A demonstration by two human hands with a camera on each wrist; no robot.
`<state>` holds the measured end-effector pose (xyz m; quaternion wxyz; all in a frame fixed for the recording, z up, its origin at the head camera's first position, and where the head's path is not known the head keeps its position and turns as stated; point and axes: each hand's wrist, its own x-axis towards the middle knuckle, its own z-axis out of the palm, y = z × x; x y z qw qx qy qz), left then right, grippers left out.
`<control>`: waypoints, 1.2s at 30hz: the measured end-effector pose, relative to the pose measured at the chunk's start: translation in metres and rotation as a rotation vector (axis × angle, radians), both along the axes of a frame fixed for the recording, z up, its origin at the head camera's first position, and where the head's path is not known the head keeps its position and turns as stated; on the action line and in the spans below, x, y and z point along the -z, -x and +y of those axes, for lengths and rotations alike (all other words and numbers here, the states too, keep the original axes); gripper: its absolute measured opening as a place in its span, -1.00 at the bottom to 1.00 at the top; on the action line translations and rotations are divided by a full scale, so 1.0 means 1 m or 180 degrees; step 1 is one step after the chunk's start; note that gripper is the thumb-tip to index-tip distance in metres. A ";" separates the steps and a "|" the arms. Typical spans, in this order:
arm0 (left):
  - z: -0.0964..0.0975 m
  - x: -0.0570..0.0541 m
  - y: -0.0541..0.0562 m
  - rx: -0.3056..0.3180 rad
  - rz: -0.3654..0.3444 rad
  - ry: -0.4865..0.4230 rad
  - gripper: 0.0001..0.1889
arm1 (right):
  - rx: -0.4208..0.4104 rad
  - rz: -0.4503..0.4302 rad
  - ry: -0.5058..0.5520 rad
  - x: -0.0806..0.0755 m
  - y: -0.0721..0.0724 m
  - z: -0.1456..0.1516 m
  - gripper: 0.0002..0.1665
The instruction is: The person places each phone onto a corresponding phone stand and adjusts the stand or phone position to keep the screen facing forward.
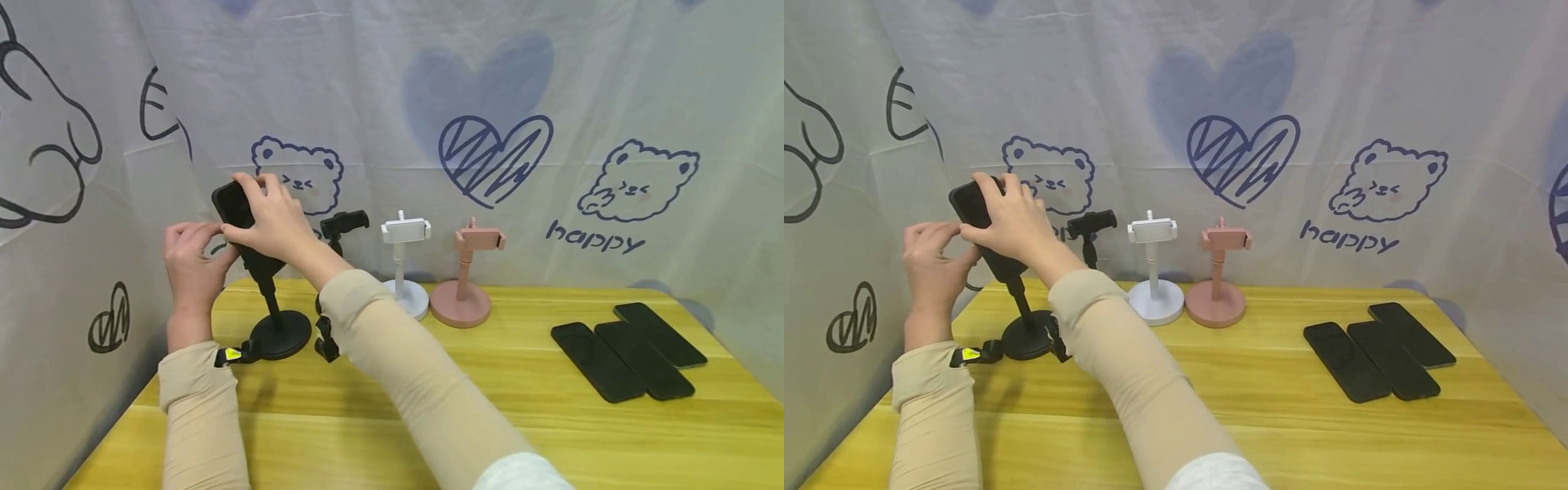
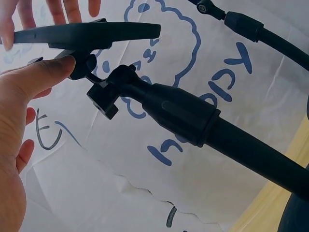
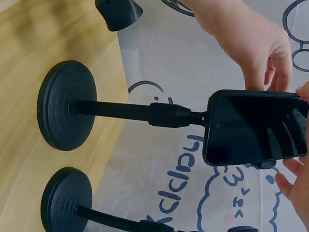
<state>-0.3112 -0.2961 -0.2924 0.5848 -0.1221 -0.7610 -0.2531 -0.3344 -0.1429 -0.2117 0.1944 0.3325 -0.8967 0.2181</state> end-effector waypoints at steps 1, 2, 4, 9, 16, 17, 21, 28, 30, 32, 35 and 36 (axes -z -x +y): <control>0.001 0.000 0.000 0.0004 0.0017 0.0013 -0.75 | 0.0024 -0.0007 0.0001 0.000 0.001 -0.001 -0.08; 0.001 0.000 0.000 0.0012 0.0029 0.0027 -0.75 | 0.0045 -0.0013 -0.0005 0.000 0.001 -0.001 -0.08; 0.003 0.000 0.001 0.0018 0.0054 0.0063 -0.75 | 0.0073 -0.0027 0.0005 0.001 0.003 -0.002 -0.08; 0.006 0.001 0.002 0.0030 0.0069 0.0086 -0.75 | 0.0096 -0.0072 0.0092 0.005 0.007 -0.004 -0.08; 0.007 0.002 0.006 0.0059 0.0080 -0.0017 -0.71 | -0.0033 -0.0241 0.0318 0.009 0.012 -0.005 -0.08; 0.007 0.002 0.007 0.0069 0.0087 -0.0028 -0.71 | -0.0054 -0.0273 0.0363 0.009 0.013 -0.006 -0.08; 0.005 0.002 0.009 0.0096 0.0111 -0.0047 -0.72 | -0.0105 -0.0369 0.0492 0.008 0.015 -0.006 -0.08; 0.005 0.001 0.008 0.0050 0.0125 -0.0068 -0.74 | -0.0167 -0.0435 0.0536 0.007 0.016 -0.007 -0.08; 0.005 0.002 0.008 0.0044 0.0114 -0.0068 -0.74 | -0.0173 -0.0461 0.0563 0.008 0.016 -0.007 -0.07; 0.005 0.002 0.007 0.0034 0.0094 -0.0057 -0.73 | -0.0185 -0.0473 0.0582 0.008 0.017 -0.006 -0.07; 0.003 0.002 0.005 0.0007 0.0066 -0.0013 -0.71 | -0.0219 -0.0480 0.0603 0.009 0.017 -0.005 -0.07; 0.003 0.002 0.004 -0.0001 0.0059 -0.0002 -0.71 | -0.0233 -0.0475 0.0609 0.010 0.017 -0.006 -0.07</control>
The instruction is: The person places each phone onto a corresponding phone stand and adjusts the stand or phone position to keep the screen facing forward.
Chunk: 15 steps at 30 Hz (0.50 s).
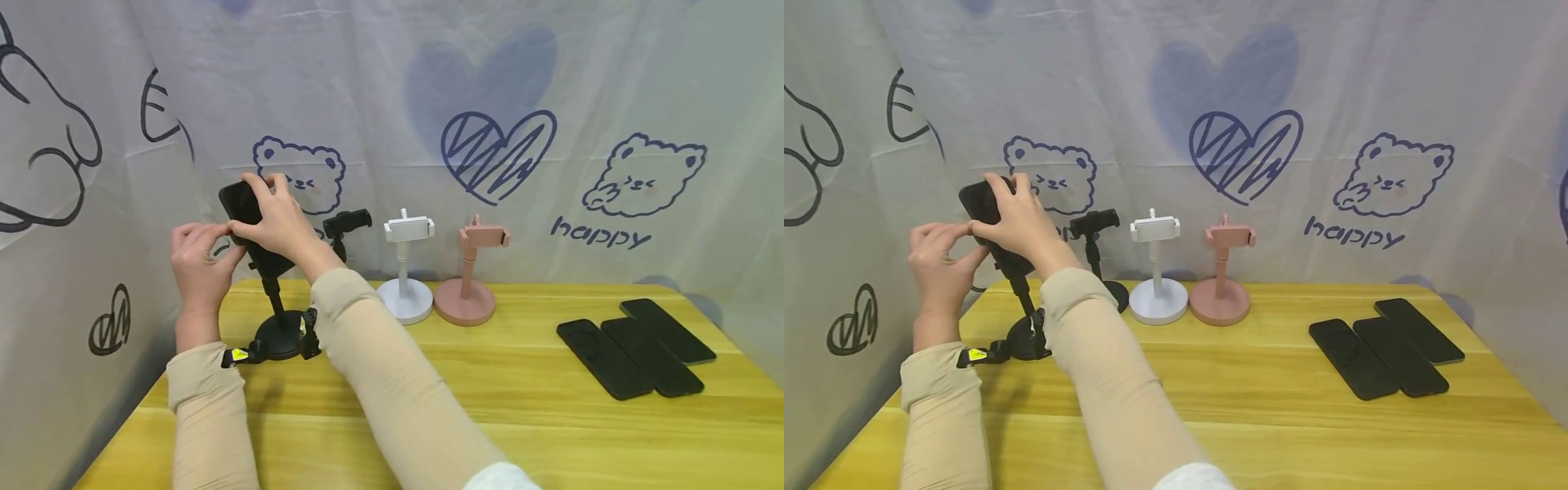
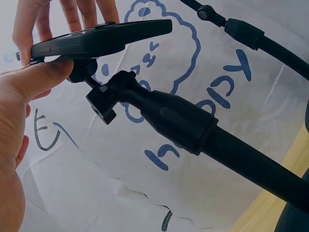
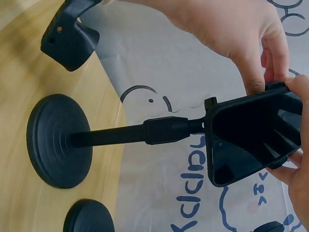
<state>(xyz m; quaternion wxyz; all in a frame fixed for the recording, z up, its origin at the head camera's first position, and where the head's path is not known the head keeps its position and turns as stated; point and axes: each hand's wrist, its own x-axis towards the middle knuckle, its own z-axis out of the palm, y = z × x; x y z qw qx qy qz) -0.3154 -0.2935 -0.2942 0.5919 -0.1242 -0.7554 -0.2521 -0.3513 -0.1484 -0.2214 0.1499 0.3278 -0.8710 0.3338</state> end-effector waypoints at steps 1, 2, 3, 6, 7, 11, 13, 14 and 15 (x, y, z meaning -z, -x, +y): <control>-0.001 0.000 -0.001 -0.0014 -0.0007 0.0011 -0.71 | -0.0016 0.0011 0.0003 0.000 0.000 0.000 -0.07; -0.001 0.000 -0.002 -0.0025 -0.0011 0.0025 -0.70 | -0.0029 0.0017 0.0009 0.001 0.000 0.000 -0.07; -0.002 0.000 -0.002 -0.0026 -0.0006 0.0030 -0.70 | -0.0047 0.0019 0.0026 0.001 0.000 0.000 -0.07; -0.002 0.000 -0.003 -0.0021 -0.0002 0.0032 -0.69 | -0.0061 0.0028 0.0070 0.002 0.001 0.001 -0.07; -0.002 0.000 -0.003 -0.0016 0.0000 0.0040 -0.69 | -0.0060 0.0026 0.0093 0.002 0.001 0.001 -0.07; -0.001 0.000 -0.003 0.0001 -0.0007 0.0059 -0.69 | -0.0039 0.0004 0.0163 0.004 0.002 0.003 -0.07; 0.000 0.000 -0.003 -0.0001 -0.0009 0.0074 -0.69 | -0.0033 0.0001 0.0197 0.005 0.003 0.003 -0.08; 0.001 0.000 -0.003 -0.0005 -0.0012 0.0077 -0.68 | -0.0026 0.0001 0.0205 0.005 0.003 0.002 -0.08; 0.001 -0.001 -0.003 -0.0008 -0.0013 0.0079 -0.68 | -0.0017 0.0004 0.0217 0.005 0.003 0.002 -0.08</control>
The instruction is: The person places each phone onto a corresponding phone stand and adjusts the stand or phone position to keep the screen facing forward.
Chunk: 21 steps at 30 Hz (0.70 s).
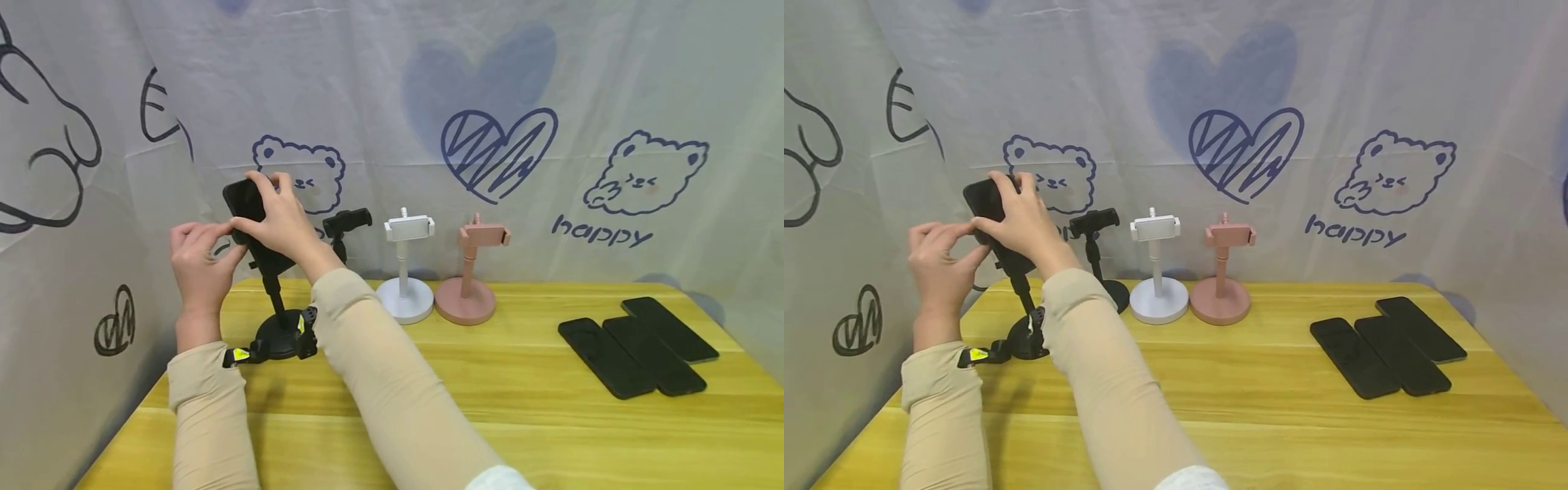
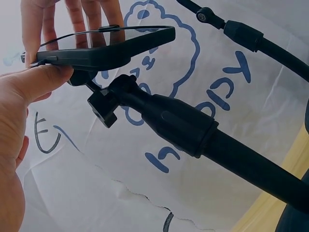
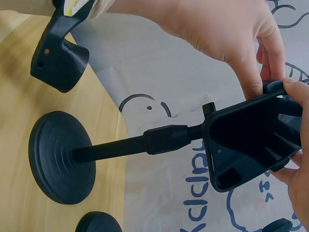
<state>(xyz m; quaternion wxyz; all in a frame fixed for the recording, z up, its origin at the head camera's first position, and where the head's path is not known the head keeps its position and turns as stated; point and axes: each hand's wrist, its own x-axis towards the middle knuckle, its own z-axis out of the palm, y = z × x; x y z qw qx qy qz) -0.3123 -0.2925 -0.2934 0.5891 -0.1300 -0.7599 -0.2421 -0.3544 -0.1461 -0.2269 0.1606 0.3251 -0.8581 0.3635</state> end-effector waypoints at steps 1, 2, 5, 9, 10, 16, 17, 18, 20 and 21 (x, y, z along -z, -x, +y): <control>0.000 -0.001 0.000 -0.0003 0.0002 -0.0003 -0.69 | 0.0008 0.0005 0.0014 0.000 0.000 0.000 -0.09; 0.001 -0.001 0.000 -0.0009 0.0000 -0.0004 -0.69 | 0.0017 0.0008 0.0031 0.000 0.000 -0.001 -0.09; 0.002 -0.003 -0.001 -0.0027 -0.0010 0.0015 -0.70 | 0.0047 0.0007 0.0073 0.001 0.000 -0.002 -0.09; 0.003 -0.004 -0.001 -0.0036 -0.0076 0.0114 -0.69 | 0.0123 -0.0003 0.0101 0.001 -0.001 -0.002 -0.10; 0.003 -0.005 -0.001 -0.0029 -0.0103 0.0129 -0.68 | 0.0149 -0.0006 0.0106 0.002 -0.002 -0.002 -0.10; 0.000 -0.002 -0.001 -0.0008 -0.0277 0.0108 -0.66 | 0.0265 -0.0006 0.0109 0.001 -0.005 -0.006 -0.11; 0.000 -0.002 -0.001 0.0008 -0.0290 0.0070 -0.66 | 0.0270 -0.0015 0.0114 0.001 -0.006 -0.007 -0.11; -0.001 -0.002 -0.001 0.0018 -0.0305 0.0045 -0.67 | 0.0276 -0.0031 0.0124 0.001 -0.006 -0.008 -0.11; -0.001 -0.002 -0.001 0.0043 -0.0327 -0.0025 -0.67 | 0.0291 -0.0047 0.0168 0.001 -0.007 -0.010 -0.11; -0.001 -0.002 -0.001 0.0057 -0.0338 -0.0072 -0.68 | 0.0313 -0.0062 0.0193 0.000 -0.007 -0.010 -0.12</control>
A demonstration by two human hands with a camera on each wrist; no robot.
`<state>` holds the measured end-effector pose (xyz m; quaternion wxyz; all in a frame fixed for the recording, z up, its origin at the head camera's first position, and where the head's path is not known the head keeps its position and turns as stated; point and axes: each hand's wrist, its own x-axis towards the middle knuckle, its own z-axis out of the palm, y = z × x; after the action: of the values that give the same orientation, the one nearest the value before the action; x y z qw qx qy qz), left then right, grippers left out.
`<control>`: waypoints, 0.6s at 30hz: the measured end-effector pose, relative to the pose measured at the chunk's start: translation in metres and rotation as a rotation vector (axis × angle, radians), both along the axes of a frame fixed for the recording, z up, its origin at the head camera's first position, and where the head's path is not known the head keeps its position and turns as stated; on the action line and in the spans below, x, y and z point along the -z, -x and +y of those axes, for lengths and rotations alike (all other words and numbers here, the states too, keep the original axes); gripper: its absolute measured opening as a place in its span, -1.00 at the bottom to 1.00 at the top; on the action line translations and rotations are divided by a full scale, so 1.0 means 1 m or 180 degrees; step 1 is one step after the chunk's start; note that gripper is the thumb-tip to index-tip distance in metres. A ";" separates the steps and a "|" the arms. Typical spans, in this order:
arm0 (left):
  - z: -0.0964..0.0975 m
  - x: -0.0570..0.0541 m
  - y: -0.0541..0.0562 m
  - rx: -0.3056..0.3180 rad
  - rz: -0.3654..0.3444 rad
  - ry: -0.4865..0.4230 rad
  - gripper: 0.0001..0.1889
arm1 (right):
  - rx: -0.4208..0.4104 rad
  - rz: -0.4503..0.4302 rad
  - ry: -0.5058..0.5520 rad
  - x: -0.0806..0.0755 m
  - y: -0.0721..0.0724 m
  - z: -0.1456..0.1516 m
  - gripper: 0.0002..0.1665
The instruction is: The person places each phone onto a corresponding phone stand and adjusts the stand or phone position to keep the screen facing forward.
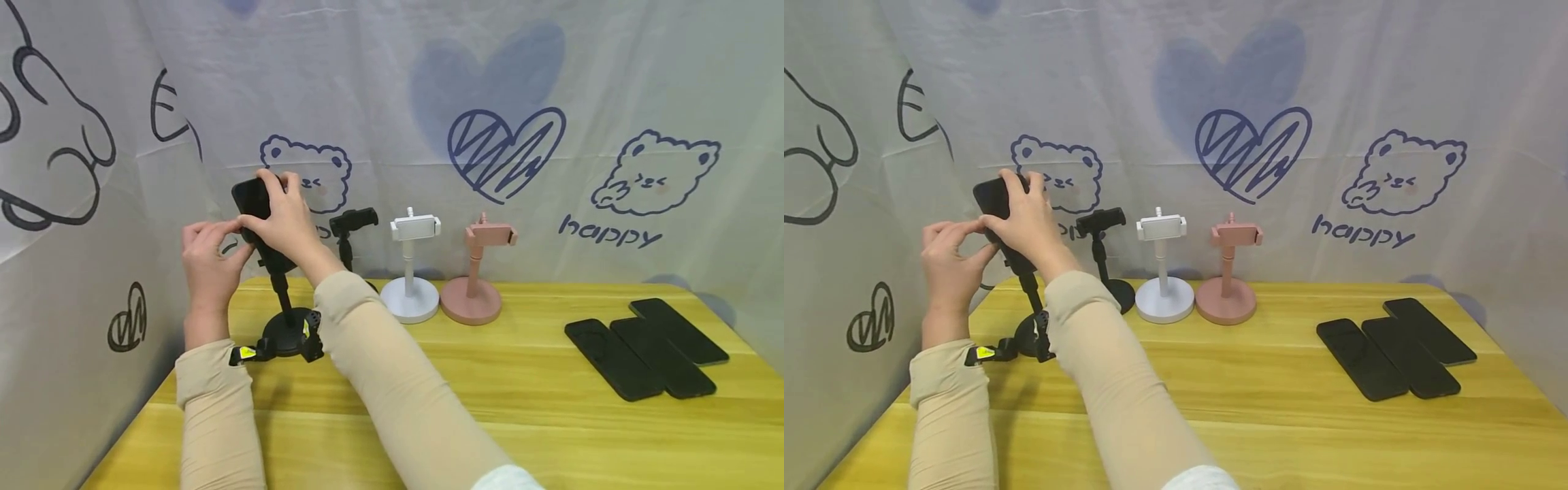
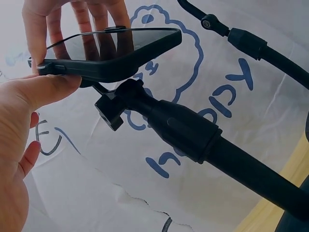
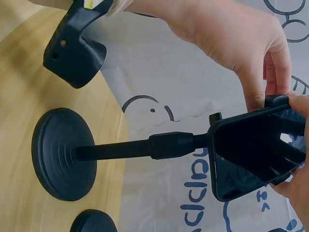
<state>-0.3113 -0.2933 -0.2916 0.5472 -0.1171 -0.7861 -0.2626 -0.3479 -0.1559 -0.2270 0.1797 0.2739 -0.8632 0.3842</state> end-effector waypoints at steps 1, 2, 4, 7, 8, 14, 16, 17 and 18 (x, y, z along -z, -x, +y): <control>0.001 0.000 0.000 0.0011 -0.0005 -0.0045 -0.68 | 0.0019 -0.0007 0.0027 0.000 0.000 0.000 -0.12; 0.001 0.000 0.001 0.0022 -0.0017 -0.0098 -0.69 | 0.0034 -0.0007 0.0055 0.000 0.000 0.000 -0.12; 0.002 0.000 0.001 0.0034 -0.0049 -0.0170 -0.69 | 0.0062 -0.0010 0.0122 -0.001 0.000 0.001 -0.12; 0.004 0.000 0.000 0.0068 -0.0129 -0.0262 -0.69 | 0.0090 -0.0043 0.0248 -0.001 0.000 0.002 -0.12; 0.005 0.000 0.000 0.0073 -0.0167 -0.0284 -0.69 | 0.0098 -0.0067 0.0293 -0.001 -0.001 0.002 -0.11; 0.006 -0.001 -0.004 0.0089 -0.0394 -0.0388 -0.69 | 0.0211 -0.0180 0.0447 -0.002 -0.004 -0.001 -0.10; 0.005 -0.001 -0.005 0.0094 -0.0450 -0.0449 -0.70 | 0.0246 -0.0184 0.0453 -0.002 -0.005 -0.003 -0.09; 0.005 -0.001 -0.005 0.0095 -0.0473 -0.0485 -0.70 | 0.0262 -0.0186 0.0453 -0.002 -0.005 -0.004 -0.09; 0.005 -0.001 -0.006 0.0091 -0.0497 -0.0529 -0.71 | 0.0273 -0.0189 0.0452 -0.002 -0.006 -0.005 -0.09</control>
<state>-0.3056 -0.2886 -0.2908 0.4884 -0.0618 -0.8000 -0.3429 -0.3418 -0.1612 -0.2247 0.1894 0.2117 -0.8496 0.4444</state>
